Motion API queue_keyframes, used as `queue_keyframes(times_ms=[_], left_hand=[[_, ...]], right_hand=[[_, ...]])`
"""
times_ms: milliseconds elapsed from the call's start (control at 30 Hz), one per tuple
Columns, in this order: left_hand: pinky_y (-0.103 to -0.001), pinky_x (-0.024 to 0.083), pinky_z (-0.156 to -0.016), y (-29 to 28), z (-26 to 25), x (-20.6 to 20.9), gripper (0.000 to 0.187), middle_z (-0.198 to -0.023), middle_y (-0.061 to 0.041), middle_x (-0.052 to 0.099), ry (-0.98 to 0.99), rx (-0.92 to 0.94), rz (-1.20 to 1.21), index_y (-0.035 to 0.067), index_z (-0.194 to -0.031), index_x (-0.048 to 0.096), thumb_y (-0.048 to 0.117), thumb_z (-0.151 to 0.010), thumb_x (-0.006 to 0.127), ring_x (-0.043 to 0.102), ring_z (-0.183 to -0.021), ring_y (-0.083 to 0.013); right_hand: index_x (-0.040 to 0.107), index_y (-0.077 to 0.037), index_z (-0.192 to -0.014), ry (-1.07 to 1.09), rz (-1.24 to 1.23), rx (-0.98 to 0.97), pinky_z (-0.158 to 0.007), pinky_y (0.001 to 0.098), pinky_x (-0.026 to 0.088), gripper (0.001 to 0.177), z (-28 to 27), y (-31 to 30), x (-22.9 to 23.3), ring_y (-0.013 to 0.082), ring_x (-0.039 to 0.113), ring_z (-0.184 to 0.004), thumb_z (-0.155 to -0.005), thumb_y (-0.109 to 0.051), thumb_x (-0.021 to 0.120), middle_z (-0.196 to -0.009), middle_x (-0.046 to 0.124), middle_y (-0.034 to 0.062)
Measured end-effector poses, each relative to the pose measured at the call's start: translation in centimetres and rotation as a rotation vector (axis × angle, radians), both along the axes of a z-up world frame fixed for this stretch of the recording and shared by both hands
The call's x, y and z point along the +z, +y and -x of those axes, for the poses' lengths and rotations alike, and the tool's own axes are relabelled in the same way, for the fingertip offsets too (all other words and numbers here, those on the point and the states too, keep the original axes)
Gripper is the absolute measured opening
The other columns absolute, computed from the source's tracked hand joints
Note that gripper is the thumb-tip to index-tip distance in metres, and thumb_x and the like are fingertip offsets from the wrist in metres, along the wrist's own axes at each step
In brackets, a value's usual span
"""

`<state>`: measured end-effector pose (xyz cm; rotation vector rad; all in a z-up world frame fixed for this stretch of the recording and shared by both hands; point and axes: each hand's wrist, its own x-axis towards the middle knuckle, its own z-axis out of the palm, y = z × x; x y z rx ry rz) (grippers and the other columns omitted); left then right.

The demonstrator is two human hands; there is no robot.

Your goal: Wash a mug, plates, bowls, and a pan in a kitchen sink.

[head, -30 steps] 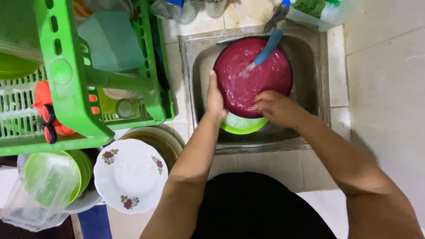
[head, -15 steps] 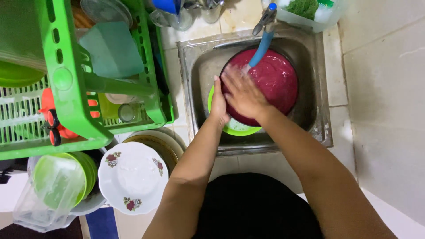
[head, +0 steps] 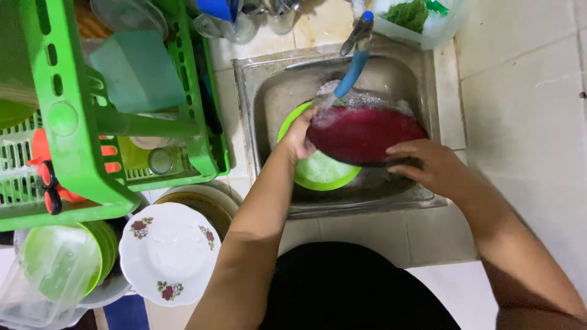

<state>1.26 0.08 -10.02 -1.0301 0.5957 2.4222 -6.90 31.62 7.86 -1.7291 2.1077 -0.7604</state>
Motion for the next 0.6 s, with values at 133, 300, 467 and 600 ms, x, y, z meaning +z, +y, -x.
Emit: queue_keyframes(times_ms=[133,300,467,600], left_hand=[[-0.047,0.05,-0.106,2.3,1.8,1.9,0.053,-0.133,-0.026,0.066,0.101,0.176,0.121,0.008,-0.133,0.063,0.05,-0.103,0.05,0.065,-0.112,-0.0337],[-0.04,0.049,-0.104,4.5,2.1,2.7,0.053,-0.129,-0.022,0.07,0.077,0.439,0.558,0.005,-0.128,0.067,0.049,-0.106,0.05,0.067,-0.115,-0.0317],[-0.042,0.046,-0.109,4.8,1.1,9.7,0.049,-0.13,-0.014,0.069,0.08,0.154,1.605,0.011,-0.127,0.068,0.048,-0.108,0.041,0.062,-0.124,-0.0367],[-0.049,0.038,-0.115,5.8,1.3,13.1,0.043,-0.134,-0.012,0.065,0.137,-0.119,1.867,0.014,-0.132,0.066,0.04,-0.102,0.051,0.056,-0.131,-0.032]], right_hand=[[0.072,-0.008,-0.123,-0.473,-0.023,-0.603,-0.09,0.0341,0.054,0.042,-0.8,-1.6,1.6,0.019,0.068,-0.107,-0.084,-0.018,0.081,-0.122,0.073,0.0078],[0.068,-0.004,-0.128,-0.918,0.347,-0.832,-0.1,0.0312,0.053,0.036,-1.1,-3.7,0.8,0.0171,0.068,-0.11,-0.092,-0.002,0.071,-0.12,0.073,0.0084],[0.069,0.0,-0.125,-1.208,0.576,-0.923,-0.103,0.0317,0.053,0.036,-1.6,-5.5,-2.2,0.0182,0.069,-0.11,-0.09,0.007,0.069,-0.119,0.073,0.0094],[0.068,0.0,-0.124,-1.34,0.573,-0.924,-0.103,0.0323,0.052,0.036,-2.3,-8.7,-4.6,0.0188,0.067,-0.112,-0.089,0.007,0.069,-0.121,0.072,0.01]])
